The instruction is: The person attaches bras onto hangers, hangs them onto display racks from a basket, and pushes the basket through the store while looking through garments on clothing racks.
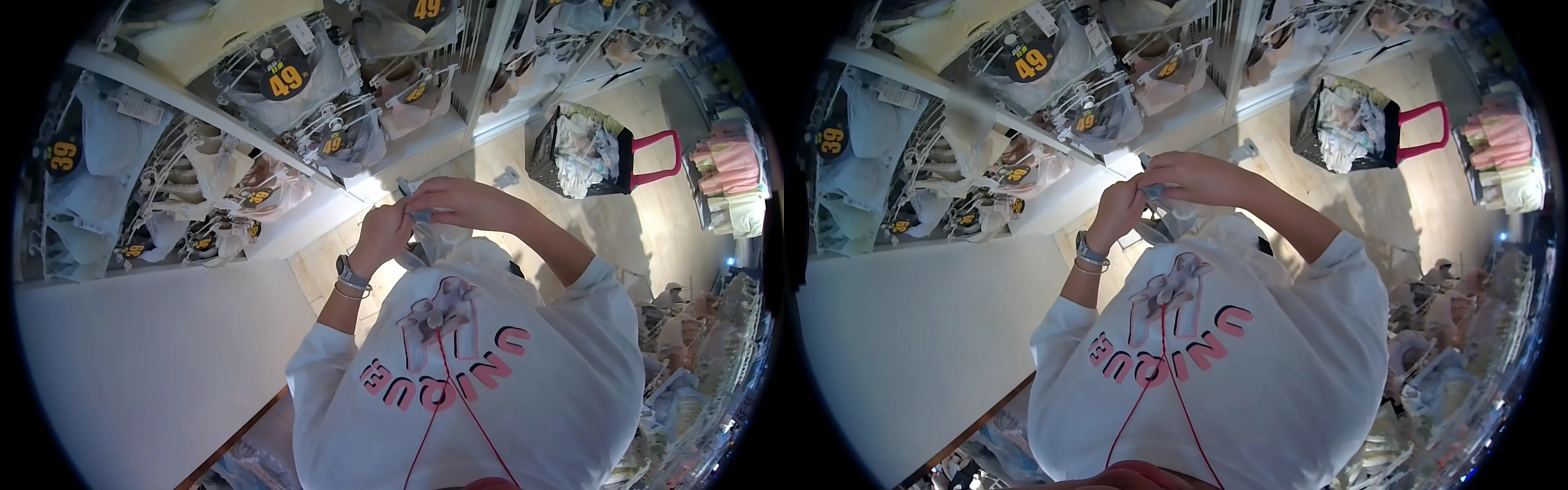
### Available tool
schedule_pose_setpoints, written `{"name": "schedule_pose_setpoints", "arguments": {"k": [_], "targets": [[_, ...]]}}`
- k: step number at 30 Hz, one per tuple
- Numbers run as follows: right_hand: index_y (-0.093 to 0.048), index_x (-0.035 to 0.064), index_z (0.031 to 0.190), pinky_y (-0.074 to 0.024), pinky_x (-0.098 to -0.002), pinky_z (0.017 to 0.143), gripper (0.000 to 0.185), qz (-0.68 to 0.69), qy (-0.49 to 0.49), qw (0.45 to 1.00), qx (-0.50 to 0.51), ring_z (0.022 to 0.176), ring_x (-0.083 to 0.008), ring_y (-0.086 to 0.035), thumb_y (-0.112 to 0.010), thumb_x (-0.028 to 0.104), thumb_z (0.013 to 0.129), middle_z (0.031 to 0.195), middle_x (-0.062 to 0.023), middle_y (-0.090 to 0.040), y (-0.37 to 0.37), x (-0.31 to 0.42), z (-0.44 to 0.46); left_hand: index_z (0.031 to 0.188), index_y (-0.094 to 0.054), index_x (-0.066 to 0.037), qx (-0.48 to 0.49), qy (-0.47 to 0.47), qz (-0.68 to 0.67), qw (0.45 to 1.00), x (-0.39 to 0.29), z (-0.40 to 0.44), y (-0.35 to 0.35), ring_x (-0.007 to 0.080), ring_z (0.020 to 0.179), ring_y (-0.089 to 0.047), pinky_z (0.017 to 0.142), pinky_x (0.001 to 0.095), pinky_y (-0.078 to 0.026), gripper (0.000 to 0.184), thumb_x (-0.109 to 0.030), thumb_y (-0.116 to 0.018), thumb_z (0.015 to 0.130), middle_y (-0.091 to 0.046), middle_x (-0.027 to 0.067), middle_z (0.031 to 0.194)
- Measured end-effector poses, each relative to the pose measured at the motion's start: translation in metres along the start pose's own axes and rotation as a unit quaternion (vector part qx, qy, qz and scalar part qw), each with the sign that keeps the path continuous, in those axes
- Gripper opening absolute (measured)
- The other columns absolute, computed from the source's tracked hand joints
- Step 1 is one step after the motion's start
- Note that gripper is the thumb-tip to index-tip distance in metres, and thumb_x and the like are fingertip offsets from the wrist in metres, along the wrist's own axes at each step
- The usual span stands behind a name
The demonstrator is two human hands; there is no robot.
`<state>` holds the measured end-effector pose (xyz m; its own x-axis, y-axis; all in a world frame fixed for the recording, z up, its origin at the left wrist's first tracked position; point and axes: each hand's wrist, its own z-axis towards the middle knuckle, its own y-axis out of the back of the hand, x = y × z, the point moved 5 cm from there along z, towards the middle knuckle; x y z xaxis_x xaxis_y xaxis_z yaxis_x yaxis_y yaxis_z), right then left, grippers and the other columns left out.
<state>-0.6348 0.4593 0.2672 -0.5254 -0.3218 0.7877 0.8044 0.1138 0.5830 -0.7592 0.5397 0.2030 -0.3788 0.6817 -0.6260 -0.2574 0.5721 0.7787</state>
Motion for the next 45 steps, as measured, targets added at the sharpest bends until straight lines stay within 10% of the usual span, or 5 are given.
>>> {"name": "schedule_pose_setpoints", "arguments": {"k": [11, 17, 23, 31, 45], "targets": [[-0.059, 0.0049, 0.095, -0.0491, -0.0348, 0.071, 0.014, -0.006, -0.141, 0.989, -0.044, 0.078, -0.0272, -0.063, -0.05, 0.011, 0.087, 0.081, -0.012, -0.063, 0.016, -0.024, 0.007, 0.109, -0.063, -0.005, 0.042, 0.065, -0.027, 0.997, -0.007, -0.002, 0.003, 0.0229, 0.045, -0.055, 0.051, 0.0329, -0.044, 0.036, -0.033, -0.06, 0.086, -0.059, 0.0062, 0.056], [-0.057, 0.003, 0.092, -0.0485, -0.0345, 0.068, 0.012, -0.179, -0.201, 0.962, -0.055, 0.076, -0.025, -0.064, -0.051, 0.011, 0.087, 0.08, -0.0131, -0.063, 0.07, -0.066, -0.016, 0.1, -0.067, -0.01, 0.041, -0.083, 0.001, 0.996, -0.013, -0.011, 0.01, 0.0214, 0.05, -0.057, 0.049, 0.033, -0.042, 0.037, -0.042, -0.063, 0.081, -0.056, 0.0071, 0.054], [-0.06, -0.0015, 0.09, -0.0447, -0.0268, 0.064, 0.014, -0.01, -0.271, 0.953, -0.136, 0.069, -0.0157, -0.06, -0.054, 0.01, 0.085, 0.073, -0.0094, -0.061, 0.104, -0.078, -0.062, 0.093, -0.068, -0.004, -0.017, 0.023, -0.107, 0.994, 0.013, -0.014, 0.033, 0.0123, 0.048, -0.037, 0.048, 0.0273, -0.033, 0.019, -0.017, -0.054, 0.09, -0.043, 0.0059, 0.052], [-0.065, 0.0024, 0.09, -0.0448, -0.0301, 0.064, 0.012, -0.066, -0.078, 0.992, -0.069, 0.069, -0.0215, -0.058, -0.065, 0.009, 0.08, 0.073, -0.0092, -0.062, 0.107, -0.004, -0.03, 0.084, -0.064, -0.006, 0.031, -0.018, -0.019, 0.999, -0.005, 0.004, 0.049, 0.0287, 0.056, -0.057, 0.054, 0.0382, -0.043, 0.026, -0.026, -0.05, 0.092, -0.057, 0.0128, 0.059], [-0.067, -0.0003, 0.09, -0.0458, -0.025, 0.065, 0.017, 0.087, -0.211, 0.972, 0.062, 0.069, -0.0092, -0.058, -0.066, 0.013, 0.079, 0.075, -0.0046, -0.065, 0.095, -0.048, -0.016, 0.077, -0.06, -0.006, 0.017, -0.127, 0.144, 0.981, -0.046, -0.012, 0.072, 0.031, 0.054, -0.055, 0.049, 0.039, -0.041, 0.024, -0.026, -0.054, 0.089, -0.055, 0.0115, 0.057]]}}
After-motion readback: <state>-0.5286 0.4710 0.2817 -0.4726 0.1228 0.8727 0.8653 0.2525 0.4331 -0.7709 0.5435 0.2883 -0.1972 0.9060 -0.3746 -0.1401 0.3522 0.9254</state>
